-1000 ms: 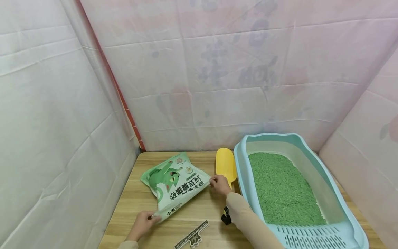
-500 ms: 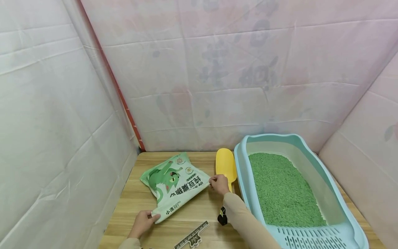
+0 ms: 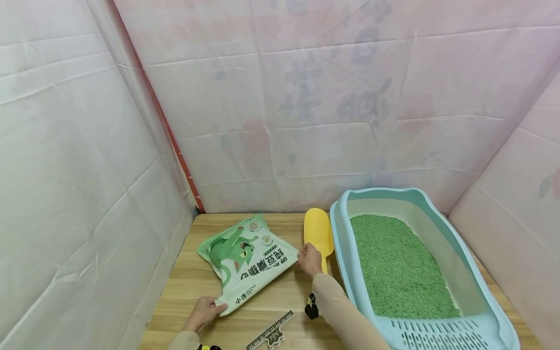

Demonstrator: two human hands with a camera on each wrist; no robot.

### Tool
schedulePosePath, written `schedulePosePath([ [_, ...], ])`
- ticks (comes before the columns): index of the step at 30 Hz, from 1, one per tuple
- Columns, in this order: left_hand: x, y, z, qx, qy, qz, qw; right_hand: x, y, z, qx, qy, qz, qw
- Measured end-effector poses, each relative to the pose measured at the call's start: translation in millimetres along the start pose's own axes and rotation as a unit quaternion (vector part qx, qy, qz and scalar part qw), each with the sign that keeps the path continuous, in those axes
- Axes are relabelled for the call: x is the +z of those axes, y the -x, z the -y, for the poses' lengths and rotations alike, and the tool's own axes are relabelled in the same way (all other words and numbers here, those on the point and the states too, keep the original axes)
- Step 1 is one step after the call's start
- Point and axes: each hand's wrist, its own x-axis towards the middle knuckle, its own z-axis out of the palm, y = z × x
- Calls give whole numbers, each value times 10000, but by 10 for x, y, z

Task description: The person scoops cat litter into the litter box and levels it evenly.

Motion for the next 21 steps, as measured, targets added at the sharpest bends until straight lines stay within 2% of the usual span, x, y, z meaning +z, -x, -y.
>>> schedulePosePath([
  [9,29,-33,38,-240,109,-21,9996,20,52,22,312,-102,-1,9995],
  [14,20,-28,15,-315,118,34,9994,47,143,34,433,130,17,9990],
  [21,14,-16,2,-129,-36,-23,9999,119,299,32,331,383,171,9986],
])
